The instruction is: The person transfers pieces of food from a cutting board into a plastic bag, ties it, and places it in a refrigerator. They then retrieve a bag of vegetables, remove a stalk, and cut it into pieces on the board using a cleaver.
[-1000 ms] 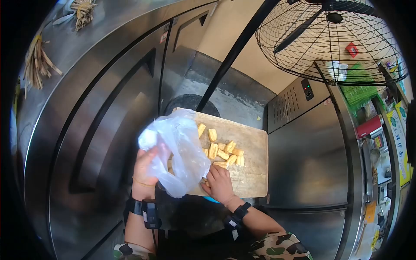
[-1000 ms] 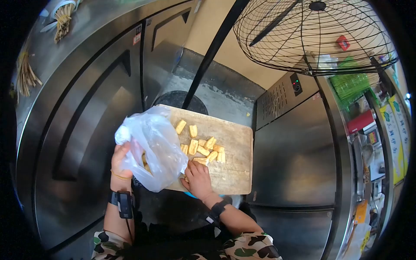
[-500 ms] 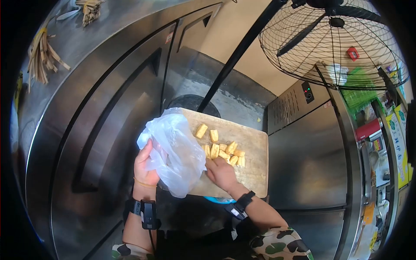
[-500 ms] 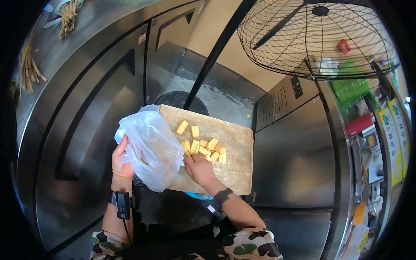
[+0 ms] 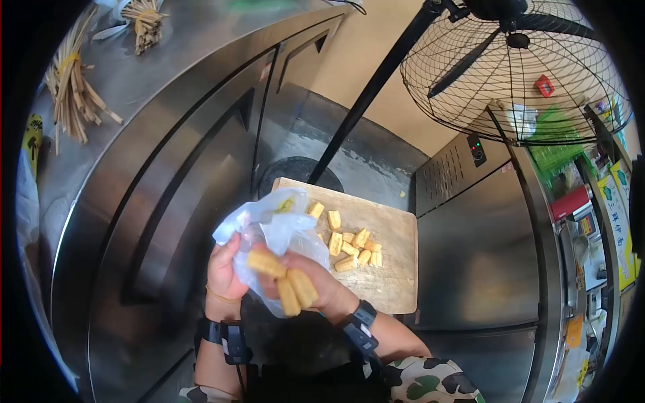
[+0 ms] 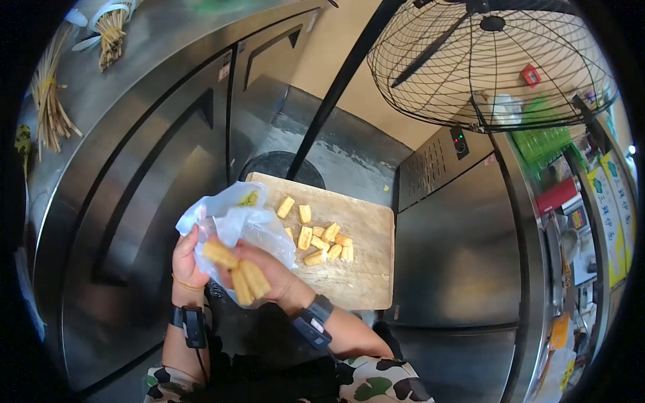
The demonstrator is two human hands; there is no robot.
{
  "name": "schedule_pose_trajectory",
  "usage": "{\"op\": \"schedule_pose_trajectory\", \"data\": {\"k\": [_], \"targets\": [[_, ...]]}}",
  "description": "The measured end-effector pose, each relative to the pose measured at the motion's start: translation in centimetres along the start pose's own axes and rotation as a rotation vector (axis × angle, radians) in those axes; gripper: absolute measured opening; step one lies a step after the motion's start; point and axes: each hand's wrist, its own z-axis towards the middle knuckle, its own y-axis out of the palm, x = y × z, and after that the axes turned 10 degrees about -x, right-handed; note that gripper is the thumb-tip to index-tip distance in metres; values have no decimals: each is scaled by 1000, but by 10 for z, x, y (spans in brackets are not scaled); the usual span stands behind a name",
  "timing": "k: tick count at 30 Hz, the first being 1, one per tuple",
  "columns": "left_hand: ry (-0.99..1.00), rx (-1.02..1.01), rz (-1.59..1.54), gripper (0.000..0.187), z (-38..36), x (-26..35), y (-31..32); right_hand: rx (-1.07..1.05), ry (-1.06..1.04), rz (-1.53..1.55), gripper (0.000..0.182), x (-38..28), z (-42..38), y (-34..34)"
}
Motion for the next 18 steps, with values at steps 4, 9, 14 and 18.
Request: {"op": "schedule_pose_trajectory", "data": {"k": [4,9,14,18], "targets": [[-38,23,149,45,-6,9,2,285,-153,303,30,-14,-2,-6],[-137,-12,175,47,-5,0,14,558,-425,94,27,-9,19,-2],[-62,43,36,47,-2,2,14,293,-346,-33,28,1,21,13],[-38,24,109,48,-3,3,16,357,-56,93,34,-2,23,5]]}}
